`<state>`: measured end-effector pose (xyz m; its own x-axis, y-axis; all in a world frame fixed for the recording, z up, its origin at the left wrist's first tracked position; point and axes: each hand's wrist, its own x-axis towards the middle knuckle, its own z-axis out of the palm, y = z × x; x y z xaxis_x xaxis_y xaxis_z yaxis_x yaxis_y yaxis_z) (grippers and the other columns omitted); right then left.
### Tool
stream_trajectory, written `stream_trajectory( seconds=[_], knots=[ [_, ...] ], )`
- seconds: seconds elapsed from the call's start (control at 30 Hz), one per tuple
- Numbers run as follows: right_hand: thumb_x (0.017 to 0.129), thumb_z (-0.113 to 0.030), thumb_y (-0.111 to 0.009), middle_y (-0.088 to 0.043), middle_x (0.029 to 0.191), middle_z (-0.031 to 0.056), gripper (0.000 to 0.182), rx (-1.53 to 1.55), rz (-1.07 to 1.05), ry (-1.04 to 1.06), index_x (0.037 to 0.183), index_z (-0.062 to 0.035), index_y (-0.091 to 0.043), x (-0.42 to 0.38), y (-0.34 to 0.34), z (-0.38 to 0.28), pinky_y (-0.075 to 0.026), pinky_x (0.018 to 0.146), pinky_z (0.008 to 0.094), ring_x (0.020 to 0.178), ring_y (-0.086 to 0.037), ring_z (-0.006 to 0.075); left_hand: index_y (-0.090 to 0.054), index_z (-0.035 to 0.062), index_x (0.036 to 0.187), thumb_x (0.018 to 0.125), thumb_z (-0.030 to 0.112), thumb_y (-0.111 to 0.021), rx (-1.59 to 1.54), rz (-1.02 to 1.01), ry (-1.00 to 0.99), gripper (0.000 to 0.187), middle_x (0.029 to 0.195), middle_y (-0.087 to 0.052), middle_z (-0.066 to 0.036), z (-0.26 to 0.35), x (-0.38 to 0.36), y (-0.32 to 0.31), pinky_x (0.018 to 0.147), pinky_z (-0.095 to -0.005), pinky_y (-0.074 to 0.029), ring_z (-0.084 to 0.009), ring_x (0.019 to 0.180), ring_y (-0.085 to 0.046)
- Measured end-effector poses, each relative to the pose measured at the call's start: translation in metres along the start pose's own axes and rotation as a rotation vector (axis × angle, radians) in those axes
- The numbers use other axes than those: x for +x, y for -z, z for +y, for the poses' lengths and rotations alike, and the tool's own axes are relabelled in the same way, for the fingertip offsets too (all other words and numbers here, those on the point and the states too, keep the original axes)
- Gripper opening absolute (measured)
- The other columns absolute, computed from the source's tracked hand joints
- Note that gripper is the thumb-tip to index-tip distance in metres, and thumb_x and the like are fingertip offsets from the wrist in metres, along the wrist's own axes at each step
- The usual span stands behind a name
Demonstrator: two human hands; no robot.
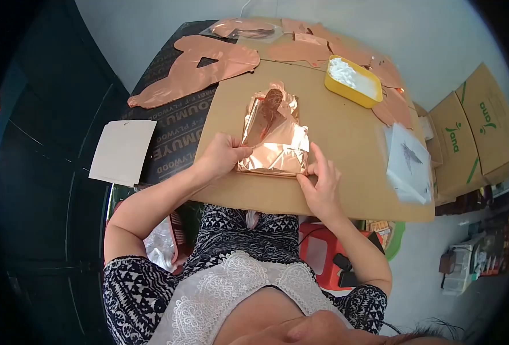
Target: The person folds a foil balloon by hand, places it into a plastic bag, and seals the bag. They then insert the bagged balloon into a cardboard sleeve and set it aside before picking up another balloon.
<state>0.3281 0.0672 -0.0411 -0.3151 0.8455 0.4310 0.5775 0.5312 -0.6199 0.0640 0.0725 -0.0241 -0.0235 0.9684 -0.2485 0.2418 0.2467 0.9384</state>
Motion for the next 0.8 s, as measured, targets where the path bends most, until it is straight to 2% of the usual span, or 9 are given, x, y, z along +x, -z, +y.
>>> stream_trajectory(
  seconds=[0.13,0.23,0.33,0.43,0.53,0.63,0.73,0.8],
  knots=[
    [0.079,-0.006,-0.072,-0.057,0.083,0.0004,0.07,0.052,-0.021,-0.051,0.143,-0.0039,-0.043,0.001,0.001,0.0,-0.034,0.094,0.0395,0.09,-0.053,0.0189,-0.07,-0.0053,0.085,0.089,0.006,-0.066,-0.214,-0.011,0.067,0.013,0.069,-0.066,-0.008,-0.005,0.005,-0.001,0.049,-0.0289,-0.047,-0.0137,0.057,-0.06],
    [0.08,-0.006,-0.071,-0.056,0.082,0.0002,0.07,0.072,-0.041,-0.095,0.143,-0.004,-0.042,0.003,0.001,-0.001,-0.034,0.094,0.0396,0.089,-0.053,0.0191,-0.066,-0.0083,0.096,0.093,0.003,-0.059,-0.205,-0.099,0.12,0.013,0.085,-0.07,-0.013,-0.007,0.01,0.005,0.06,-0.0311,-0.056,-0.0182,0.068,-0.068],
    [0.081,-0.006,-0.07,-0.055,0.081,0.0,0.071,0.034,-0.069,-0.132,0.145,-0.0041,-0.04,0.005,0.001,-0.002,-0.033,0.095,0.0399,0.088,-0.053,0.0194,-0.066,-0.0074,0.095,0.092,0.005,-0.061,-0.195,-0.1,0.127,0.014,0.079,-0.069,-0.012,-0.006,0.013,0.004,0.057,-0.03,-0.054,-0.0179,0.066,-0.068],
    [0.082,-0.007,-0.069,-0.055,0.081,0.0002,0.071,-0.053,-0.076,-0.114,0.146,-0.0035,-0.038,0.005,0.0,-0.003,-0.033,0.095,0.0405,0.088,-0.053,0.0197,-0.065,-0.0065,0.098,0.091,0.009,-0.065,0.047,-0.083,0.174,0.017,0.072,-0.068,-0.011,0.024,0.002,0.004,0.052,-0.0282,-0.051,-0.0165,0.063,-0.067],
    [0.082,-0.009,-0.069,-0.056,0.081,0.001,0.072,-0.091,-0.097,-0.116,0.146,-0.0014,-0.036,0.007,0.001,-0.006,-0.033,0.095,0.0414,0.089,-0.053,0.0201,-0.064,-0.0054,0.095,0.088,0.013,-0.068,0.094,-0.039,0.138,0.02,0.06,-0.064,-0.011,0.02,0.007,0.004,0.049,-0.0334,-0.048,-0.0213,0.054,-0.064],
    [0.082,-0.012,-0.069,-0.059,0.084,0.0031,0.074,-0.106,-0.141,-0.156,0.145,0.0014,-0.034,0.012,0.003,-0.012,-0.033,0.095,0.0427,0.091,-0.054,0.0216,-0.059,-0.0069,0.105,0.087,0.013,-0.067,0.573,0.241,-0.246,0.028,0.083,-0.069,-0.02,0.02,-0.003,0.002,0.057,-0.0399,-0.051,-0.0282,0.07,-0.068],
    [0.081,-0.014,-0.069,-0.061,0.088,0.0073,0.076,-0.137,-0.169,-0.172,0.145,0.0032,-0.033,0.015,0.004,-0.014,-0.033,0.095,0.0439,0.094,-0.054,0.0245,-0.048,-0.0094,0.125,0.088,0.016,-0.065,0.851,0.276,-0.521,0.048,0.124,-0.056,-0.031,0.03,-0.019,-0.009,0.088,-0.0474,-0.05,-0.0382,0.11,-0.061],
    [0.081,-0.014,-0.069,-0.062,0.09,0.0105,0.076,-0.156,-0.178,-0.168,0.145,0.0037,-0.032,0.016,0.004,-0.015,-0.033,0.095,0.0443,0.095,-0.055,0.0265,-0.037,-0.0088,0.136,0.089,0.021,-0.063,1.011,0.206,-0.737,0.062,0.142,-0.036,-0.031,0.027,-0.015,-0.018,0.104,-0.0493,-0.037,-0.0407,0.13,-0.041]
  ],
)
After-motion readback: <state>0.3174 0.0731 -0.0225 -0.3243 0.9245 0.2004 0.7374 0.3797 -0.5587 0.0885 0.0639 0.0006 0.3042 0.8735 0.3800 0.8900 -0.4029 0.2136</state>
